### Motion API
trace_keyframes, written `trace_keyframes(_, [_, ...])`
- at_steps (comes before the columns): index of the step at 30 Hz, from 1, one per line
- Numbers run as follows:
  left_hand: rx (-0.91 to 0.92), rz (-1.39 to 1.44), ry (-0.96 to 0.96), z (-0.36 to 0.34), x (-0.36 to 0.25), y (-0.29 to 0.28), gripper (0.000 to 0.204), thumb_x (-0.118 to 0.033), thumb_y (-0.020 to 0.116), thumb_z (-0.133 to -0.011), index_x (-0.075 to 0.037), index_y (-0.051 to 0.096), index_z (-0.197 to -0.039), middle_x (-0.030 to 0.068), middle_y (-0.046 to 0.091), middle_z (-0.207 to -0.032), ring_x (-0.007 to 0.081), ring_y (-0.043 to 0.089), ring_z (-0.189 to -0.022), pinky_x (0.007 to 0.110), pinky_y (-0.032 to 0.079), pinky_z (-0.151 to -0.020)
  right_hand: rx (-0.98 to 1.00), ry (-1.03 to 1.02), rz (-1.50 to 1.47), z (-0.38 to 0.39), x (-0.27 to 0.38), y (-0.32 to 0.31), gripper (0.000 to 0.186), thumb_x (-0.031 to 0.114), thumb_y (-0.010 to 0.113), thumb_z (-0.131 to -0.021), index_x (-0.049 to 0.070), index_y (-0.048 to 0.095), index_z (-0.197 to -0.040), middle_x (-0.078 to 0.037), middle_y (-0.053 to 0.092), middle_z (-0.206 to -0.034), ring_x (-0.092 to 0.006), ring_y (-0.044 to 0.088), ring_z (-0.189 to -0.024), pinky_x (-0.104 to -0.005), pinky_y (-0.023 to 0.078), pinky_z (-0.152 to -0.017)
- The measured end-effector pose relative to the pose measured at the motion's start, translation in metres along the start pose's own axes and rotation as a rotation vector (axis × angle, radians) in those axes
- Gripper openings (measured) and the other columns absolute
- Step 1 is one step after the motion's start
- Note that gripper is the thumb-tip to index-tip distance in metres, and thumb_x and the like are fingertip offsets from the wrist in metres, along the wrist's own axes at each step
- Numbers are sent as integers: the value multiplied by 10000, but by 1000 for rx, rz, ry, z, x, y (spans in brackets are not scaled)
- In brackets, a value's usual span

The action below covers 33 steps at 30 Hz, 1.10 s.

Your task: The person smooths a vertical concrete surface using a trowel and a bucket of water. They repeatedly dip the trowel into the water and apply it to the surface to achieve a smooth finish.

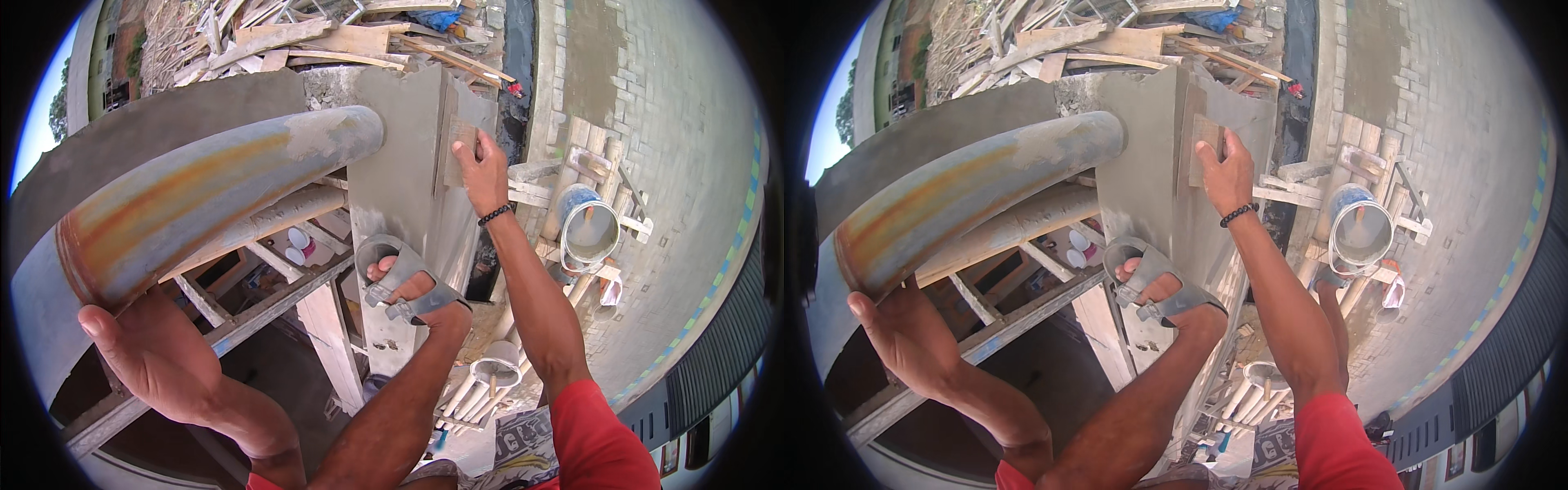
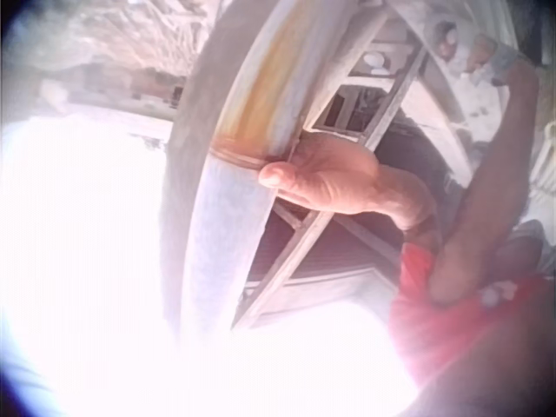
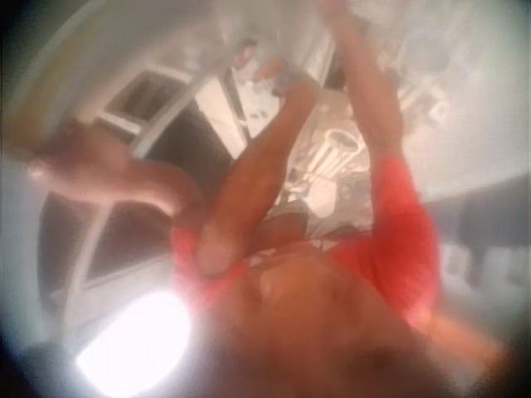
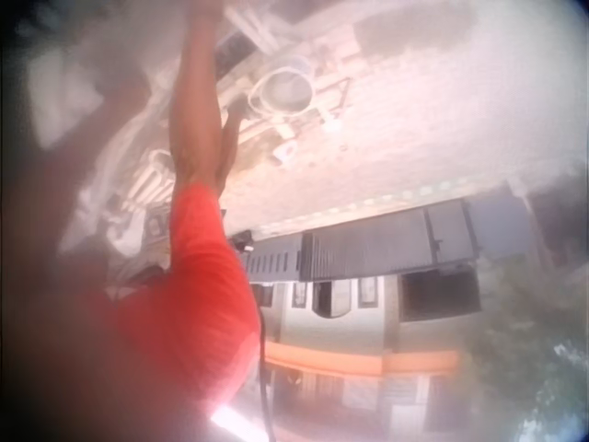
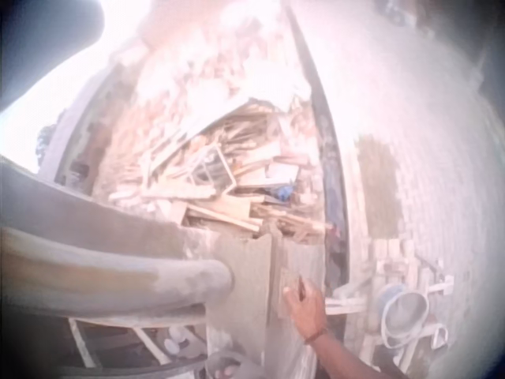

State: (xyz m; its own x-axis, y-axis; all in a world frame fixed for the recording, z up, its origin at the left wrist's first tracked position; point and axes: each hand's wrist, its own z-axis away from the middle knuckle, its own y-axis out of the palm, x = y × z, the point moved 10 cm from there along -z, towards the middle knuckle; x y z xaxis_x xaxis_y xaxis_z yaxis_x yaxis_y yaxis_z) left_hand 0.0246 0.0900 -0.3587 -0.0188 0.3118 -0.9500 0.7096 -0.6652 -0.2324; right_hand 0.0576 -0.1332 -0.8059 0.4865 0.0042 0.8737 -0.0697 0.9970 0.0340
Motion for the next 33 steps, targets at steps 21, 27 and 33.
trace_keyframes(21, [-20, -134, 68, 3, -8, 2, 590, -384, 516, -972, 22, 415, -1388, 154, 456, -1407, 272, 387, -1318, 474, 210, -1147, -50, -61, -174, 23, 60, 7, 415, 200, 668, -823, -81, 566, -1111, -190, 679, -910, -234, 660, -816, -363, 505, -748])
trace_keyframes(27, [31, -130, 73, -2, -8, 4, 593, -385, 518, -971, 26, 414, -1385, 155, 454, -1403, 273, 381, -1318, 477, 207, -1151, -75, 232, -153, 27, -58, -10, 392, 190, 665, -834, -83, 572, -1100, -175, 685, -916, -191, 653, -818, -341, 504, -746])
trace_keyframes(33, [-2, -118, 55, 1, -5, -1, 590, -384, 522, -969, 24, 417, -1383, 151, 457, -1398, 271, 383, -1313, 470, 212, -1146, -59, 53, -243, 33, 52, 4, 361, 186, 653, -841, -86, 586, -1068, -169, 686, -928, -179, 645, -827, -323, 500, -760])
